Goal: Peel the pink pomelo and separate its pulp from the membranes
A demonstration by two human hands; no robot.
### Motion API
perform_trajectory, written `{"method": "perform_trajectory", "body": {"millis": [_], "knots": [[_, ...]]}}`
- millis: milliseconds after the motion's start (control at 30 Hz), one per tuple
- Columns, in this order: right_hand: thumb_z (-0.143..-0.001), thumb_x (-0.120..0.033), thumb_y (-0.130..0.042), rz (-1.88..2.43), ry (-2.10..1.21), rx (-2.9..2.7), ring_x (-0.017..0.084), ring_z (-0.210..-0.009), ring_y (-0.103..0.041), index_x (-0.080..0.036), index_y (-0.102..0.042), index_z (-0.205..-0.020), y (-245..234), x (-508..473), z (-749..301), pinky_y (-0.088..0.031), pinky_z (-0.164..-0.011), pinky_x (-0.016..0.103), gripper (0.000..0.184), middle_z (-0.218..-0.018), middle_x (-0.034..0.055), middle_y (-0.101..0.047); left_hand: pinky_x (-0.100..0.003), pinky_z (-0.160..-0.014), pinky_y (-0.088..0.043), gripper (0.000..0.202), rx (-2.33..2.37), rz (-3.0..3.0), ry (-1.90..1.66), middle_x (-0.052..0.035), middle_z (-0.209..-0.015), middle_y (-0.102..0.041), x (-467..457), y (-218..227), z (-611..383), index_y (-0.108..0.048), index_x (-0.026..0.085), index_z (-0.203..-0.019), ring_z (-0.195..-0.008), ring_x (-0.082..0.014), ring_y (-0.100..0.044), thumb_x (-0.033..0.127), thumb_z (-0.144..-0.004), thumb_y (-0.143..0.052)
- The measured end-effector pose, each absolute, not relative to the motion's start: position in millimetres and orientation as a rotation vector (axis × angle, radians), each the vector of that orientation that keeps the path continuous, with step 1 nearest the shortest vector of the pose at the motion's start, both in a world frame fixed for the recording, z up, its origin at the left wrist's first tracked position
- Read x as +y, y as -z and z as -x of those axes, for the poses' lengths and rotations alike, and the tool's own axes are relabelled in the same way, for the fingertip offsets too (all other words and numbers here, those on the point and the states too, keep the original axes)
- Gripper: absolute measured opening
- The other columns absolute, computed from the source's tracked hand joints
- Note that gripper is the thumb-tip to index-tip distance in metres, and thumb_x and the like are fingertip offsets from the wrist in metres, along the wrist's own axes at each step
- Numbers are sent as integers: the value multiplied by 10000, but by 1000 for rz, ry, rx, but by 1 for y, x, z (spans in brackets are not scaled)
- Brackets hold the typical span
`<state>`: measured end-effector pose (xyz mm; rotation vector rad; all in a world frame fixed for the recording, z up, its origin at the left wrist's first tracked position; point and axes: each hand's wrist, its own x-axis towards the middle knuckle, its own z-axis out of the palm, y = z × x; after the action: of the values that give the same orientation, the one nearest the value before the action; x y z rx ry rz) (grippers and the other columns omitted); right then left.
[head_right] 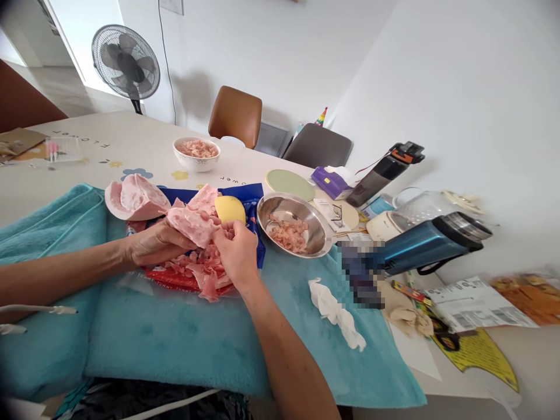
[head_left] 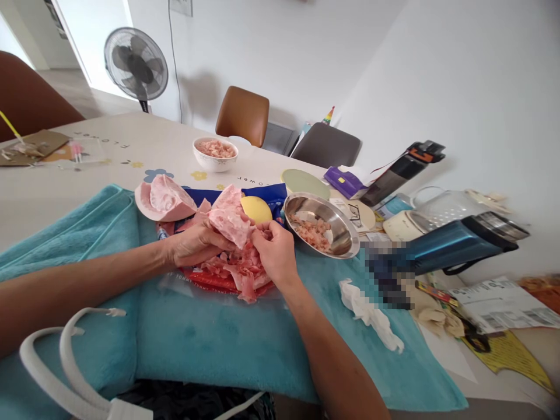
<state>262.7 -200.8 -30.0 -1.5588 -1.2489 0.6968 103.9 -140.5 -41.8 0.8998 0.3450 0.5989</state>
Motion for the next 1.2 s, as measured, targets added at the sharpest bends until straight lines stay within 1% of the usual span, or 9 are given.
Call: {"method": "perform_trajectory", "body": {"millis": [233, 400, 500, 600, 733, 833, 900, 1100, 1200], "knots": [[-700, -387, -638, 1618, -605, -1169, 164, -629, -569, -208, -575, -662, 27, -198, -271, -439, -628, 287, 193, -623, -20, -611, -208, -900, -523, 459, 392, -839, -635, -15, -1056, -771, -137, 39, -99, -746, 179, -1010, -1058, -166, -680, -22, -598, -758], [-712, -355, -656, 1495, -650, -1117, 137, -582, -543, -210, -579, -727, 25, -198, -272, -446, -579, 262, 164, -623, -42, -588, -292, -962, -507, 353, 415, -827, -609, -36, -1024, -772, -134, 35, -98, -742, 154, -985, -1065, -193, -673, 17, -660, -730], [-710, -276, -598, 1376, -734, -1070, 114, -505, -539, -220, -599, -821, 26, -198, -272, -420, -497, 233, 124, -649, -58, -610, -281, -905, -516, 293, 421, -829, -611, -37, -959, -775, -133, 36, -99, -738, 157, -942, -993, -184, -693, 30, -679, -728], [-712, -227, -507, 1325, -742, -1138, 99, -469, -529, -207, -649, -764, 26, -199, -272, -405, -478, 227, 152, -643, -50, -634, -268, -878, -522, 317, 439, -845, -623, -39, -934, -773, -133, 38, -101, -744, 166, -952, -948, -178, -706, 48, -659, -763], [-757, -279, -574, 1356, -727, -1279, 155, -697, -651, -205, -725, -731, 25, -200, -271, -504, -686, 268, 170, -742, -10, -728, -248, -890, -523, 307, 460, -877, -701, -30, -910, -776, -134, 39, -104, -764, 170, -900, -947, -169, -709, 42, -624, -797], [-766, -324, -636, 1344, -760, -1310, 197, -896, -686, -214, -739, -703, 24, -201, -269, -511, -853, 305, 164, -911, 15, -770, -251, -869, -532, 292, 474, -908, -763, -32, -870, -778, -136, 37, -107, -772, 168, -876, -942, -182, -714, 52, -611, -816], [-757, -325, -661, 1353, -747, -1306, 204, -940, -683, -217, -744, -718, 23, -202, -268, -507, -884, 314, 143, -958, 23, -768, -269, -845, -541, 250, 483, -936, -794, -41, -852, -777, -138, 36, -108, -772, 159, -845, -920, -199, -719, 81, -615, -829], [-725, -405, -743, 1384, -931, -1263, 153, -670, -634, -191, -722, -920, 22, -203, -267, -508, -655, 276, 291, -750, 0, -712, -278, -849, -530, 236, 554, -1004, -859, -57, -902, -779, -143, 36, -110, -771, 142, -813, -943, -220, -710, 100, -594, -845], [-727, -395, -729, 1333, -1002, -1235, 130, -613, -600, -187, -674, -906, 22, -203, -265, -482, -595, 256, 280, -722, -15, -676, -279, -870, -522, 340, 552, -1003, -874, -49, -963, -773, -145, 37, -109, -769, 160, -924, -961, -209, -699, 79, -600, -832]]}}
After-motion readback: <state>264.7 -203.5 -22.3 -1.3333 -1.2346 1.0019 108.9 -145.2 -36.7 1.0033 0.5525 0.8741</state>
